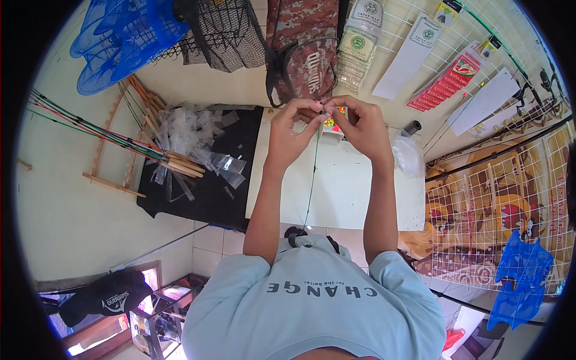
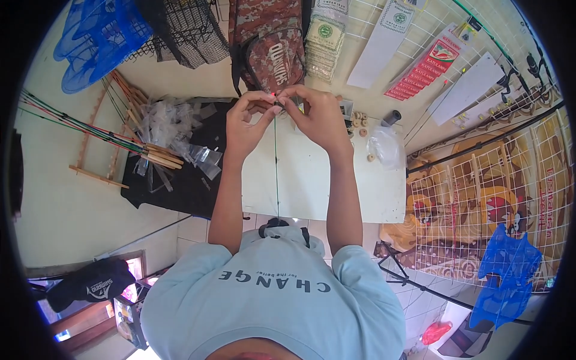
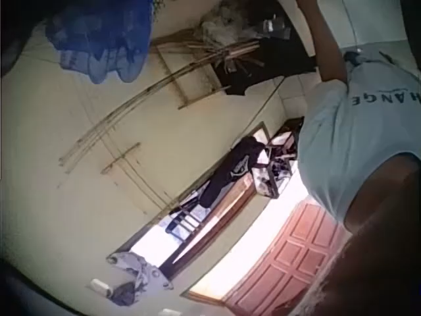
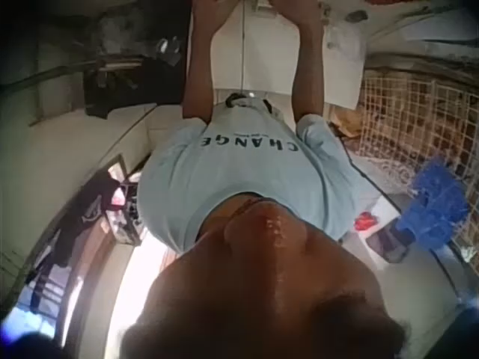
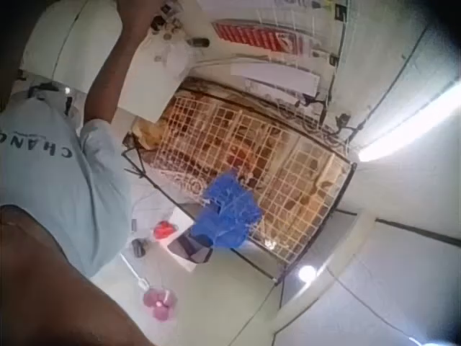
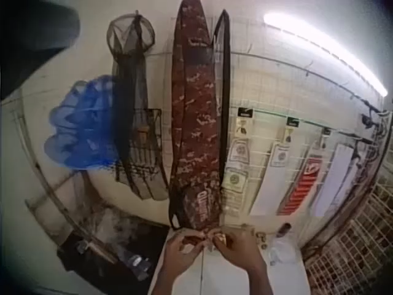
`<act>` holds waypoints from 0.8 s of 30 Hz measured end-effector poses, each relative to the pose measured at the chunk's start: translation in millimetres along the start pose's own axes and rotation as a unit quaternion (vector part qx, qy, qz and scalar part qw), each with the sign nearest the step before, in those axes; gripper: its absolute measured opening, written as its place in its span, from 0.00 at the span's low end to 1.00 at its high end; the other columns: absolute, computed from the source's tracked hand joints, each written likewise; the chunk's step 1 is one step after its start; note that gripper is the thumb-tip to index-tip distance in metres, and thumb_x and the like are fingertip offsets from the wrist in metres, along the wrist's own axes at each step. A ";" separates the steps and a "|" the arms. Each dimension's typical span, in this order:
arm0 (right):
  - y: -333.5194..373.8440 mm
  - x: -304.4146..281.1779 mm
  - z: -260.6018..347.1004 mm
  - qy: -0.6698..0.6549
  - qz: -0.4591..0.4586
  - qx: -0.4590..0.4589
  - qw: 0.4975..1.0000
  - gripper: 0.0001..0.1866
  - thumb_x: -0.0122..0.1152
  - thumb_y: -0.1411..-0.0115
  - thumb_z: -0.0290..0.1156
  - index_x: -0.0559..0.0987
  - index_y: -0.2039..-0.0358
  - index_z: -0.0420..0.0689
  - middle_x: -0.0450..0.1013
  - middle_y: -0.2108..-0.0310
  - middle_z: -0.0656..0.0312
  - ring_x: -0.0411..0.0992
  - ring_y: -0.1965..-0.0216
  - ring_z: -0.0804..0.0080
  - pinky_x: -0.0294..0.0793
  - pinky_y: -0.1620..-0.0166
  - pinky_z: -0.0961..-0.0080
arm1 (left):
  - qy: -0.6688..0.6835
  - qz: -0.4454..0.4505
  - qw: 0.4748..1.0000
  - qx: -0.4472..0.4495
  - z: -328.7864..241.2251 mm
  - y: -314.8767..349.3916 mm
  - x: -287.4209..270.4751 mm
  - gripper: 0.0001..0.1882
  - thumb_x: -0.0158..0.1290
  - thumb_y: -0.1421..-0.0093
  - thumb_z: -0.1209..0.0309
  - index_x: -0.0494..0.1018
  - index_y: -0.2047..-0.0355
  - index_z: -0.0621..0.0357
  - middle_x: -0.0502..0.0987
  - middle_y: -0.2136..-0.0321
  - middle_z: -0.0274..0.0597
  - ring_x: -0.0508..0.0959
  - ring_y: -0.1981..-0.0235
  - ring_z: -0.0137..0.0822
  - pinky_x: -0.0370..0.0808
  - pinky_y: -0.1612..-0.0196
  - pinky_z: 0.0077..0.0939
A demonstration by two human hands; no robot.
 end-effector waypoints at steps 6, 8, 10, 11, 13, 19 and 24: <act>-1.2 -0.2 -4.1 -0.044 -0.008 0.002 0.999 0.07 0.60 0.43 0.29 0.80 0.65 0.41 0.56 0.89 0.74 0.49 0.85 0.89 0.46 0.82 0.83 | -0.005 -0.004 1.000 0.005 0.9 -0.3 -1.2 0.12 0.58 0.47 0.83 0.71 0.62 0.65 0.76 0.64 0.40 0.76 0.65 0.25 0.73 0.61 0.18; -1.5 3.3 -7.9 -0.053 0.005 0.005 0.999 0.07 0.60 0.42 0.29 0.80 0.65 0.41 0.57 0.89 0.75 0.49 0.85 0.90 0.46 0.81 0.83 | -0.020 -0.005 1.000 0.008 -1.6 -0.6 -1.1 0.12 0.58 0.47 0.82 0.71 0.62 0.64 0.76 0.64 0.39 0.76 0.66 0.25 0.73 0.62 0.19; -1.5 5.1 -8.4 -0.064 0.007 0.006 0.998 0.07 0.60 0.42 0.29 0.80 0.65 0.41 0.57 0.89 0.75 0.49 0.85 0.90 0.45 0.81 0.83 | -0.041 -0.005 0.999 0.012 -2.2 -0.5 -2.2 0.11 0.59 0.47 0.81 0.72 0.63 0.64 0.77 0.65 0.39 0.75 0.68 0.24 0.73 0.63 0.19; -1.5 5.7 -9.6 -0.068 0.008 0.011 0.998 0.07 0.60 0.42 0.28 0.80 0.65 0.40 0.57 0.89 0.76 0.49 0.85 0.90 0.45 0.81 0.83 | -0.043 -0.008 0.999 0.016 -3.0 -0.7 -2.9 0.11 0.59 0.47 0.81 0.72 0.63 0.64 0.77 0.65 0.39 0.75 0.68 0.24 0.73 0.63 0.18; -1.6 5.7 -10.8 -0.068 0.009 0.011 0.998 0.07 0.60 0.42 0.28 0.80 0.65 0.40 0.57 0.88 0.76 0.49 0.85 0.91 0.45 0.81 0.84 | -0.038 -0.010 0.999 0.018 -3.6 -1.3 -3.2 0.11 0.59 0.47 0.81 0.72 0.63 0.64 0.77 0.65 0.39 0.75 0.68 0.24 0.73 0.64 0.18; -0.8 9.0 -27.0 -0.080 0.008 0.034 0.996 0.08 0.63 0.45 0.32 0.81 0.67 0.43 0.63 0.90 0.67 0.53 0.87 0.84 0.51 0.82 0.78 | -0.046 -0.016 0.999 0.016 -4.4 -1.6 -5.2 0.11 0.60 0.48 0.81 0.72 0.64 0.64 0.77 0.65 0.39 0.75 0.67 0.24 0.72 0.64 0.18; -1.7 8.1 -23.7 -0.078 0.004 0.015 0.997 0.06 0.62 0.45 0.28 0.83 0.67 0.44 0.75 0.82 0.64 0.59 0.87 0.83 0.57 0.81 0.81 | -0.050 -0.017 0.999 -0.002 -0.8 -1.1 -5.3 0.13 0.60 0.48 0.82 0.72 0.63 0.65 0.77 0.65 0.40 0.76 0.66 0.25 0.73 0.63 0.18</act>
Point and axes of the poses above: each hand's wrist, its own y-axis away from the middle knuckle, its own x-axis out of the palm, z = x × y, the point moved 10 cm from there along -y, towards the middle knuckle
